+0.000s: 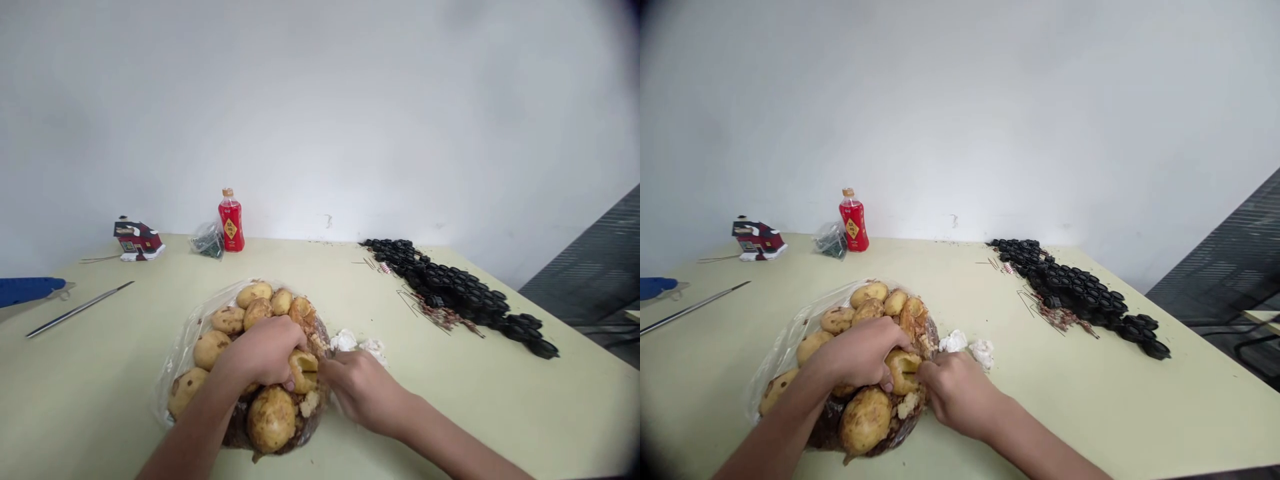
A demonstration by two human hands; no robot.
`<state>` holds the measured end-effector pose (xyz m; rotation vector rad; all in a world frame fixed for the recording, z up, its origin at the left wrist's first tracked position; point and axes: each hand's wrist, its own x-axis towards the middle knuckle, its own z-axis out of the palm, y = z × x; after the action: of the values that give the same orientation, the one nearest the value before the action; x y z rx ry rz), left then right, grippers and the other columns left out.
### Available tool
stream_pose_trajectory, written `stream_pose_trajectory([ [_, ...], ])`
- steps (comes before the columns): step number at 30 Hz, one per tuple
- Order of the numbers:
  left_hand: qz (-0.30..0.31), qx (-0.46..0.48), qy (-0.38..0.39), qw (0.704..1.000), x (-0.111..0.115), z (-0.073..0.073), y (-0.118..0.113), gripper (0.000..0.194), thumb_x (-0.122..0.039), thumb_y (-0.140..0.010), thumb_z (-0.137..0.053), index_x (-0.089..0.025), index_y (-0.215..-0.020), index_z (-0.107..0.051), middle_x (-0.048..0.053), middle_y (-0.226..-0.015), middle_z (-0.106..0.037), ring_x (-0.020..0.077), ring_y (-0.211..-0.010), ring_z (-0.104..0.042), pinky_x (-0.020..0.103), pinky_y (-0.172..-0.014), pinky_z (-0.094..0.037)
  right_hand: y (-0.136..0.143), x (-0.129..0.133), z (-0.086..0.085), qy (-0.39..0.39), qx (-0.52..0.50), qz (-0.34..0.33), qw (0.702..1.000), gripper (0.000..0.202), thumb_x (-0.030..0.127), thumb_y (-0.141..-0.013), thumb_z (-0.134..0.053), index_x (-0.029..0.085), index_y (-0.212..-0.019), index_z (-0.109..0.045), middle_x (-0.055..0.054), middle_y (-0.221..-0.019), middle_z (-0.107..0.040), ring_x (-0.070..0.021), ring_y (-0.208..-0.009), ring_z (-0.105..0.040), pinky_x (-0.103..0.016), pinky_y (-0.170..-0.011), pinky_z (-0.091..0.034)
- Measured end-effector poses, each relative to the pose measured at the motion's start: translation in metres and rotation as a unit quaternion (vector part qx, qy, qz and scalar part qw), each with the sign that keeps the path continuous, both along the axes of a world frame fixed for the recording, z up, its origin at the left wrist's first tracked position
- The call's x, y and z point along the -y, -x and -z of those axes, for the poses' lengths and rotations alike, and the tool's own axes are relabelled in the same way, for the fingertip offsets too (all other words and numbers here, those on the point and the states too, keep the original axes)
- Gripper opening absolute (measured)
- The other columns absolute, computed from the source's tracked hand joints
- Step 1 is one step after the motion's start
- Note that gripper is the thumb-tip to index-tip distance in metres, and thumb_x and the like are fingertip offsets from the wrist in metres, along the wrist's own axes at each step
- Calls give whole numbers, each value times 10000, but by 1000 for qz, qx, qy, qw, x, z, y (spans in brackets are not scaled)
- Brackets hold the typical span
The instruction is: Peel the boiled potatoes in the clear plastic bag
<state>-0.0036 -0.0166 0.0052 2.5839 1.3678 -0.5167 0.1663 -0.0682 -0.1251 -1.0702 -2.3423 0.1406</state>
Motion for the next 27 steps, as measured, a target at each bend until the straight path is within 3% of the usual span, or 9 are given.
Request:
stream_pose_trajectory([
  [4, 3, -3, -4, 1000, 0, -1, 0, 394, -259, -600, -920, -261, -975, -797, 15, -950, -765, 218, -911, -680, 272, -676, -391, 9, -5, 0, -13, -29, 50, 998, 159, 56, -863, -477, 157, -810, -588, -24, -675, -561, -131, -579, -414, -274, -591, -256],
  [7, 2, 0, 0, 1000, 0, -2, -1, 420, -244, -592, -919, -266, -996, -803, 19, -959, -767, 222, -912, -678, 276, -682, -394, 11, -5, -7, 31, -83, -11, 996, 195, 91, -926, -472, 163, -758, -540, -11, -672, -533, -118, -591, -397, -244, -610, -291],
  [10, -2, -7, 2, 1000, -1, -1, -1, 404, -265, -591, -916, -269, -979, -803, 11, -942, -764, 214, -887, -673, 274, -668, -387, 3, 1, -20, 108, -88, -56, 989, 223, 47, -886, -511, 164, -698, -483, 21, -618, -472, -105, -577, -341, -225, -590, -269],
  [12, 1, -11, 1, 1000, -1, 0, -1, 377, -274, -596, -907, -265, -957, -799, 7, -919, -759, 213, -870, -670, 275, -660, -385, 0, 6, -31, 148, -56, -23, 987, 249, -8, -805, -540, 157, -641, -452, 32, -567, -446, -100, -549, -283, -231, -569, -242],
  [14, 8, -10, -2, 1000, -2, 0, -1, 370, -271, -601, -900, -266, -956, -797, 11, -922, -758, 223, -882, -672, 280, -673, -393, 3, 10, -39, 167, -7, 55, 984, 233, 3, -781, -562, 151, -616, -491, 7, -573, -518, -104, -534, -302, -251, -559, -226],
  [17, 11, -10, -3, 1000, -1, 0, -1, 367, -269, -614, -897, -269, -968, -800, 23, -951, -764, 235, -919, -680, 285, -698, -410, 14, 10, -44, 173, 71, 161, 969, 162, 66, -830, -571, 143, -707, -642, -91, -696, -677, -144, -550, -458, -292, -552, -194],
  [19, 10, -12, -1, 1000, -1, 0, -1, 371, -259, -617, -895, -268, -976, -802, 28, -961, -770, 235, -931, -683, 281, -703, -414, 22, 8, -44, 179, 96, 195, 959, 158, 88, -858, -563, 128, -777, -693, -148, -781, -720, -184, -592, -552, -311, -554, -179],
  [23, 12, -3, -1, 1000, -1, -1, 0, 410, -246, -604, -901, -275, -1001, -805, 20, -935, -766, 223, -898, -681, 272, -676, -397, 29, 5, -40, 181, 45, 193, 963, 156, 75, -868, -556, 126, -848, -702, -147, -839, -734, -184, -640, -593, -298, -568, -218],
  [27, 12, -6, -11, 1000, 0, -1, 1, 357, -245, -596, -914, -233, -933, -796, 30, -911, -756, 234, -891, -682, 280, -663, -391, 30, 5, -38, 156, -21, 144, 977, 86, 81, -855, -586, 135, -827, -647, -69, -744, -669, -125, -589, -448, -267, -579, -239],
])
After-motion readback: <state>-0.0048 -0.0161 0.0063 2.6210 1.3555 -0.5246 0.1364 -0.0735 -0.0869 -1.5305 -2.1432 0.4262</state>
